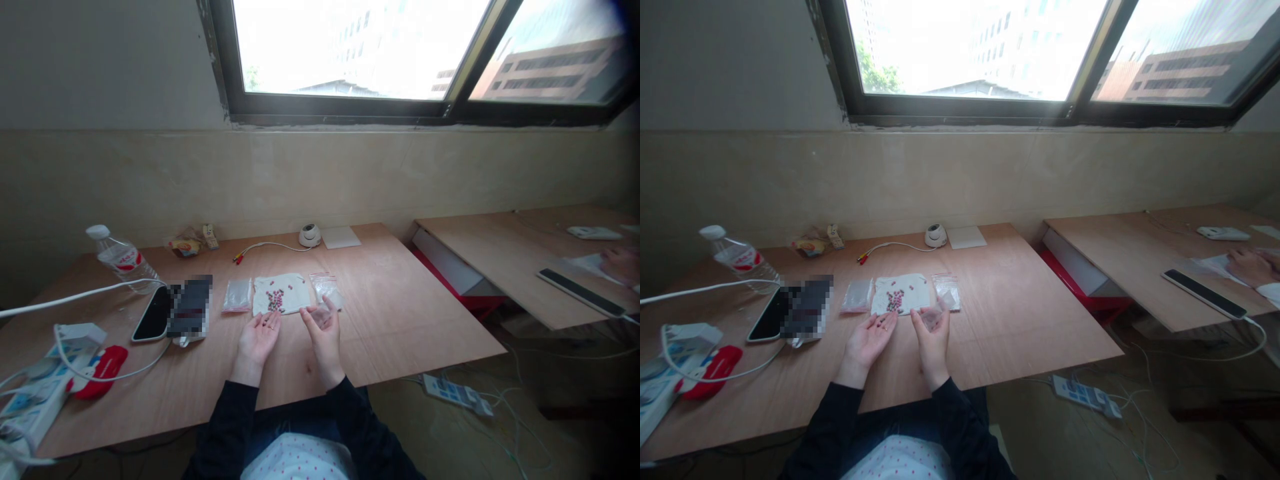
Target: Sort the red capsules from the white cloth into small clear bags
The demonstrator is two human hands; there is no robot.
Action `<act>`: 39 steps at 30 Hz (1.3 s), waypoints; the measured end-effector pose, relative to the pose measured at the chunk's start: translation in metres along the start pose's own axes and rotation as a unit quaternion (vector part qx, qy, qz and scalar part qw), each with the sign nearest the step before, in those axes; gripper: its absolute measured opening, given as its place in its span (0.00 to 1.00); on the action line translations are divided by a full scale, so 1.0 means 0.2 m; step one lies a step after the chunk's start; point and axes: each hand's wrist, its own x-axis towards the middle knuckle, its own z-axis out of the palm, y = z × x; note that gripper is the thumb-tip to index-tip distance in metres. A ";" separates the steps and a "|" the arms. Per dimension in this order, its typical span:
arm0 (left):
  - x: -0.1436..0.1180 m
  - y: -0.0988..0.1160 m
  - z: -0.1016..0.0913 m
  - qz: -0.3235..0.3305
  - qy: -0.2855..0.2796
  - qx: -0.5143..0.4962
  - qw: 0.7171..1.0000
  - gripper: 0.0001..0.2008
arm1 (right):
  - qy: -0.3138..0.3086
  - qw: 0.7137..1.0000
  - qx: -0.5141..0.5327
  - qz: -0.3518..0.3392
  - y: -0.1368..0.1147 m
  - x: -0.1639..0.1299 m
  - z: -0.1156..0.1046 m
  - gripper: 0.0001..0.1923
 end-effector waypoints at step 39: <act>-0.02 0.07 0.01 0.000 0.009 0.029 1.000 0.26 | 0.001 0.997 0.061 0.057 0.00 0.01 -0.01 0.31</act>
